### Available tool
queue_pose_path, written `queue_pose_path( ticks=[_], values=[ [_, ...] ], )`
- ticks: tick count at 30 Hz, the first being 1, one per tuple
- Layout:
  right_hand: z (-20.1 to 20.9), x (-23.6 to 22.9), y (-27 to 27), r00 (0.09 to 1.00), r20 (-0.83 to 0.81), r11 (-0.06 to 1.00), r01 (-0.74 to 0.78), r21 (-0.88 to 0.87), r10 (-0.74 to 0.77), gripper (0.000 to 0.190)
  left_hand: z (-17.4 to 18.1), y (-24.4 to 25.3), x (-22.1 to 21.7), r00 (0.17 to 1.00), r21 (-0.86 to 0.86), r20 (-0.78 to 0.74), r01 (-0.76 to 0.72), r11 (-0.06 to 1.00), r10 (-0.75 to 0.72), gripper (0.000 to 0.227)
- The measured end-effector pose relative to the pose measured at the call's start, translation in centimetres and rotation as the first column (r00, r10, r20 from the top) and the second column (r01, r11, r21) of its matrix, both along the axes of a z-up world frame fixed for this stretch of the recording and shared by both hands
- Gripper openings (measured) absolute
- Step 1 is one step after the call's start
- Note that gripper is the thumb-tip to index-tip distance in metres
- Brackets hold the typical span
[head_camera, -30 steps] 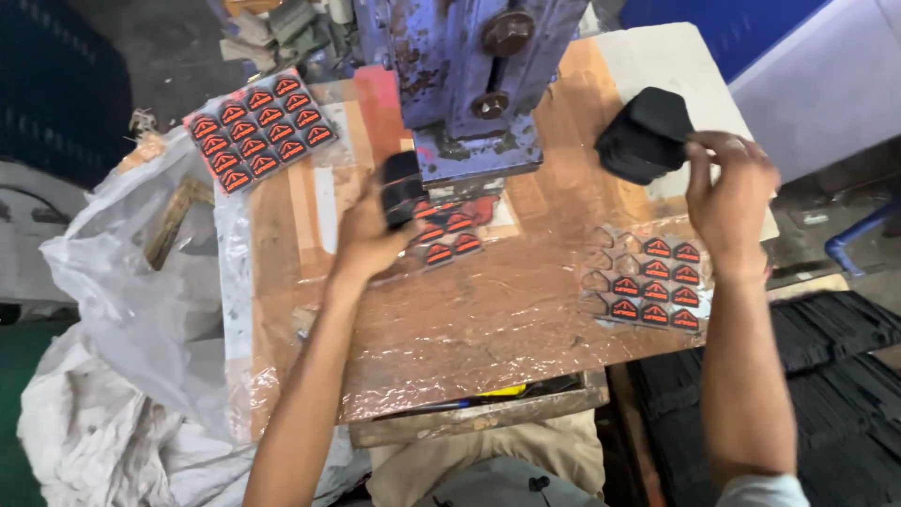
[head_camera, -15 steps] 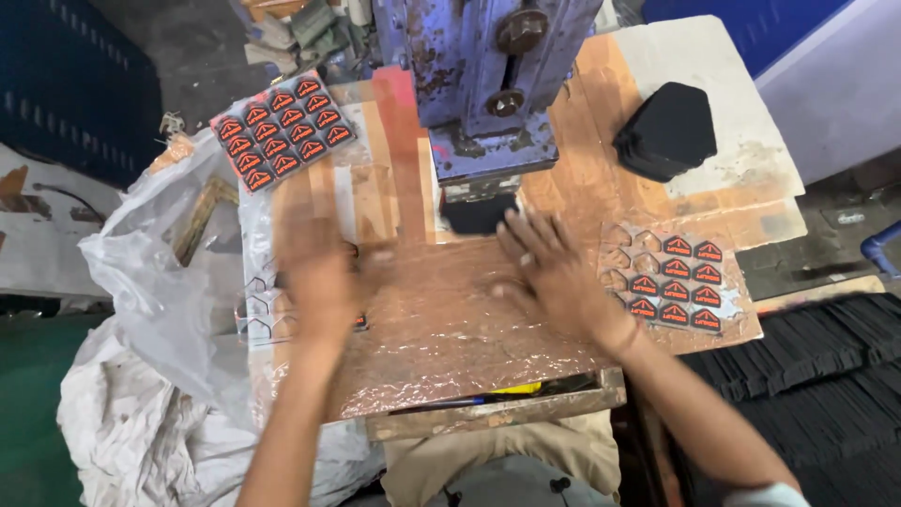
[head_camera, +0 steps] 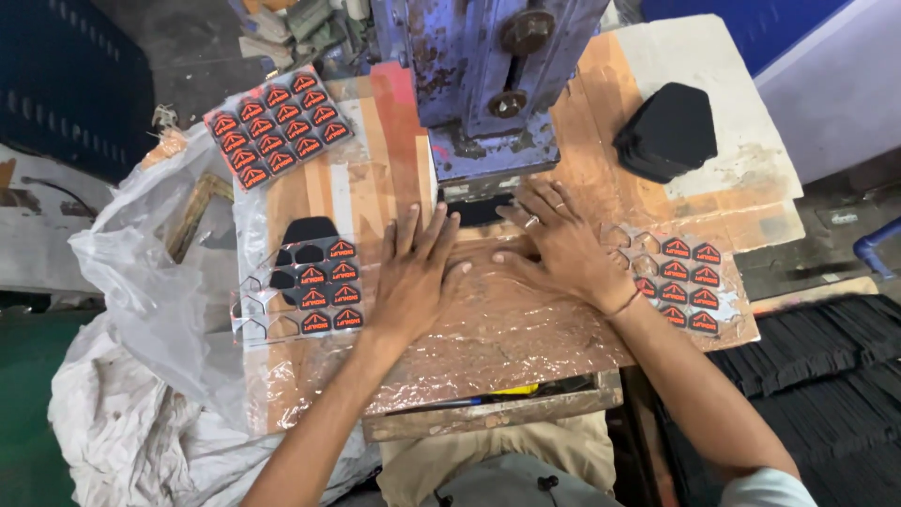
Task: The person repeatedly picks up small black hexagonal objects and places them under a press machine to apply orange stickers. The person then removes the stickered objects and places them on a plastic sheet on the table.
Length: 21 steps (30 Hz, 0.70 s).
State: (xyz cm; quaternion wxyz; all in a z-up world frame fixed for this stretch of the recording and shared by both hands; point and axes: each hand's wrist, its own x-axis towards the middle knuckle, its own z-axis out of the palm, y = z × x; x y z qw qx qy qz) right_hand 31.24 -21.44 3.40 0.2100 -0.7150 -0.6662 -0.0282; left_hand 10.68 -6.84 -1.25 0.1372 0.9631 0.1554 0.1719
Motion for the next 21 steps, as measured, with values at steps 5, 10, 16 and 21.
queue_pose_path(
  ticks=[5,10,16,21],
  values=[
    [-0.2,-0.3,0.1,0.999,0.041,1.0,0.028,-0.01,-0.027,0.059,0.4,0.1,0.2,1.0,0.046,0.026,-0.006,0.999,0.005,0.066],
    [0.0,-0.5,-0.1,0.999,0.035,1.0,0.021,-0.009,-0.021,0.059,1.0,-0.1,-0.1,1.0,-0.038,-0.02,0.002,0.999,-0.003,0.063],
    [2.7,-1.6,-3.8,0.997,-0.047,0.998,0.062,0.006,-0.062,0.059,0.5,0.0,-0.2,0.999,-0.044,0.045,0.01,0.999,-0.008,0.062],
    [-0.8,5.2,-20.0,0.565,-0.441,0.681,0.714,-0.162,-0.697,0.073,0.5,0.1,-0.4,0.998,-0.067,0.067,0.017,0.998,-0.012,0.061]
  ],
)
